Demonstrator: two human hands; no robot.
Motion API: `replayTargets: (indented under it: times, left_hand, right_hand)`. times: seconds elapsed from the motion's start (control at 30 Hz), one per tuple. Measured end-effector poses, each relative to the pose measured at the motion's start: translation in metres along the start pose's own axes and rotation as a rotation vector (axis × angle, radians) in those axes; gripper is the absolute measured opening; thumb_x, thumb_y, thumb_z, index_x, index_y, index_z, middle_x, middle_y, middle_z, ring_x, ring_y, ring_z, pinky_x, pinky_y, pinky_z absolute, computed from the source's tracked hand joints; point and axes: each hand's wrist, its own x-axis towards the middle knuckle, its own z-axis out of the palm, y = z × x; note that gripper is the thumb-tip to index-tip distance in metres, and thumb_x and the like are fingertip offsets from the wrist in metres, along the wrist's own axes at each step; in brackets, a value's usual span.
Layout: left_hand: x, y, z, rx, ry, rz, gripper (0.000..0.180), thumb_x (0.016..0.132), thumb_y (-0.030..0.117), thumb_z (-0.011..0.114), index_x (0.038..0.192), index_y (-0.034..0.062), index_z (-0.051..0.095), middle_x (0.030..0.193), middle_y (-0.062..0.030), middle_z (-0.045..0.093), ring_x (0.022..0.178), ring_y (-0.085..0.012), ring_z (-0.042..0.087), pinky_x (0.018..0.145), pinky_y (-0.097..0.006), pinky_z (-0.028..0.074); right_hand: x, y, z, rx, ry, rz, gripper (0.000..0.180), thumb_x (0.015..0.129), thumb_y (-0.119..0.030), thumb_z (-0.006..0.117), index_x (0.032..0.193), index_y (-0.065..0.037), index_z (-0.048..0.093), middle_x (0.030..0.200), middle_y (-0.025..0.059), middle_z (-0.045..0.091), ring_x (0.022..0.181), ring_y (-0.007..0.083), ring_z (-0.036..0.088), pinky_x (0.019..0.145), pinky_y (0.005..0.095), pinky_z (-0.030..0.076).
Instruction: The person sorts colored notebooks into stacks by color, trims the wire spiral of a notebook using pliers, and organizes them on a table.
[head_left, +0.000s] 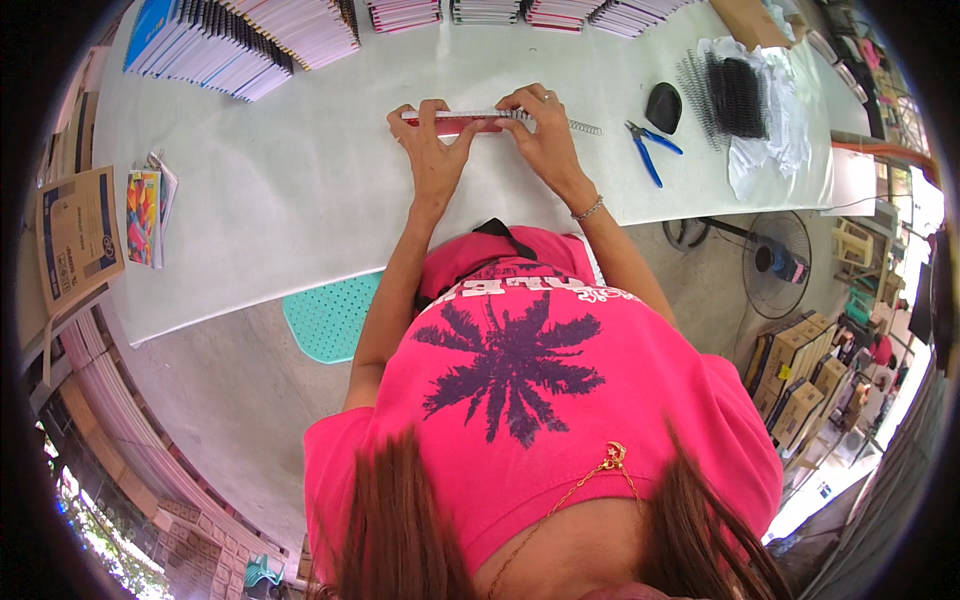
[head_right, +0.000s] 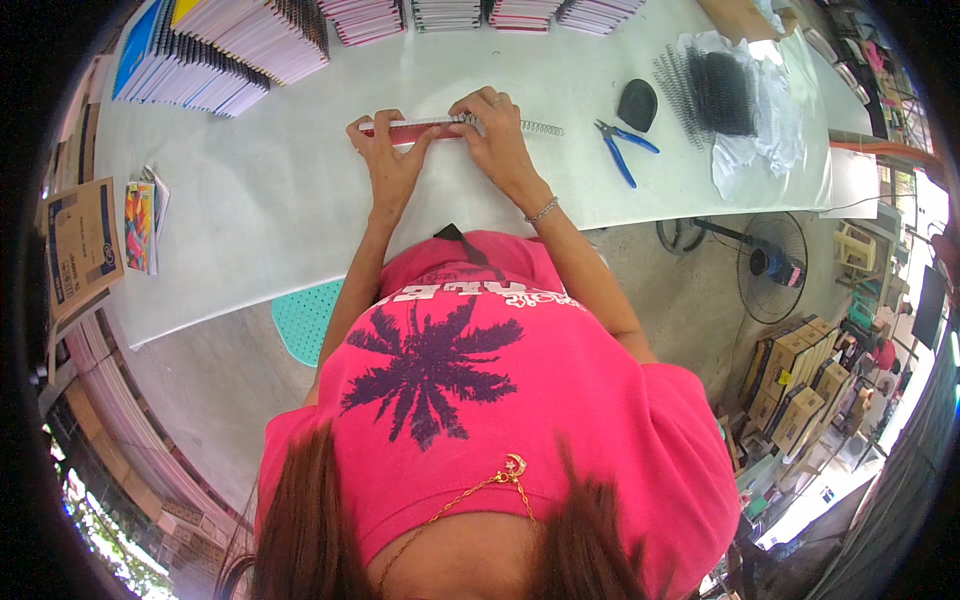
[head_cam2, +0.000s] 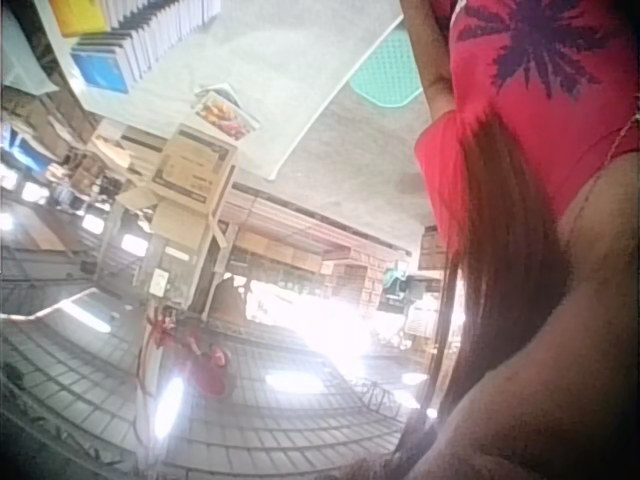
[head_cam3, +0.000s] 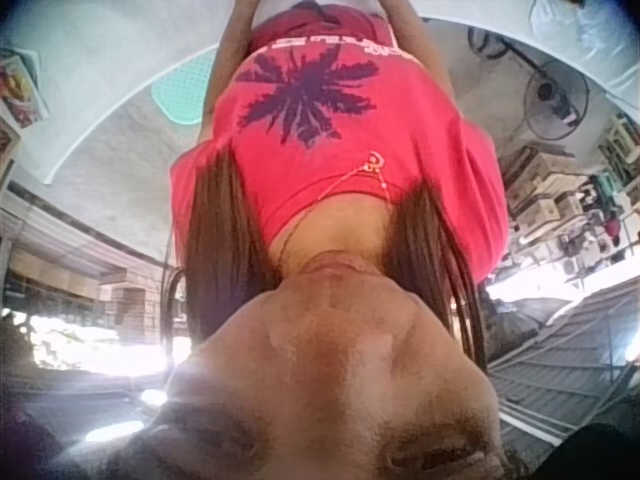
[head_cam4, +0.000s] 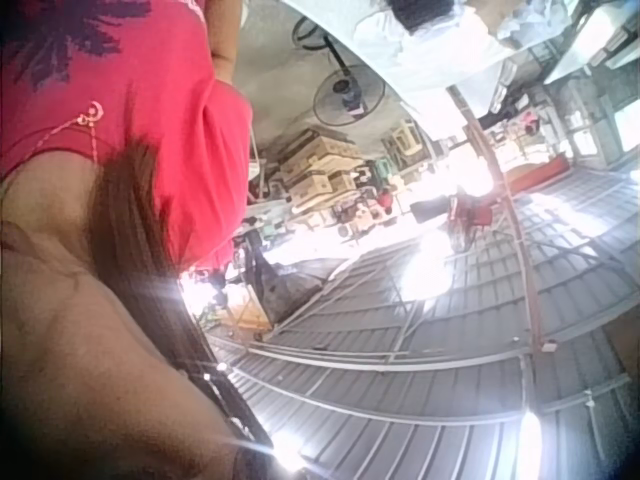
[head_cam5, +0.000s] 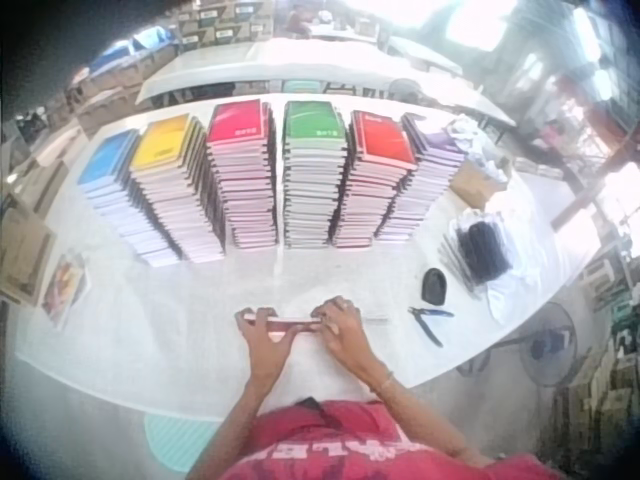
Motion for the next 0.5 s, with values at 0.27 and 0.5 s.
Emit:
replayTargets:
  times: [0.27,0.5]
  left_hand:
    - [-0.001,0.000,0.001,-0.012,0.022,-0.015,0.049,0.069,0.031,0.081,0.101,0.0070,0.052,0.108,-0.0183,0.034,0.108,-0.0347,0.036,0.089,-0.046,0.036]
    - [0.000,0.003,0.001,0.021,0.011,-0.024,0.050,0.068,0.031,0.081,0.102,0.0072,0.052,0.108,-0.0179,0.034,0.107,-0.0344,0.037,0.088,-0.046,0.036]
  right_hand:
    - [0.006,-0.007,-0.009,-0.025,-0.020,-0.039,0.015,0.080,-0.014,0.065,0.093,-0.007,0.064,0.093,0.0073,0.058,0.095,0.0244,0.052,0.084,0.0369,0.038]
    - [0.003,0.005,-0.003,-0.006,-0.028,-0.047,0.014,0.080,-0.011,0.063,0.093,-0.005,0.064,0.091,0.0084,0.059,0.089,0.0268,0.053,0.080,0.0374,0.040]
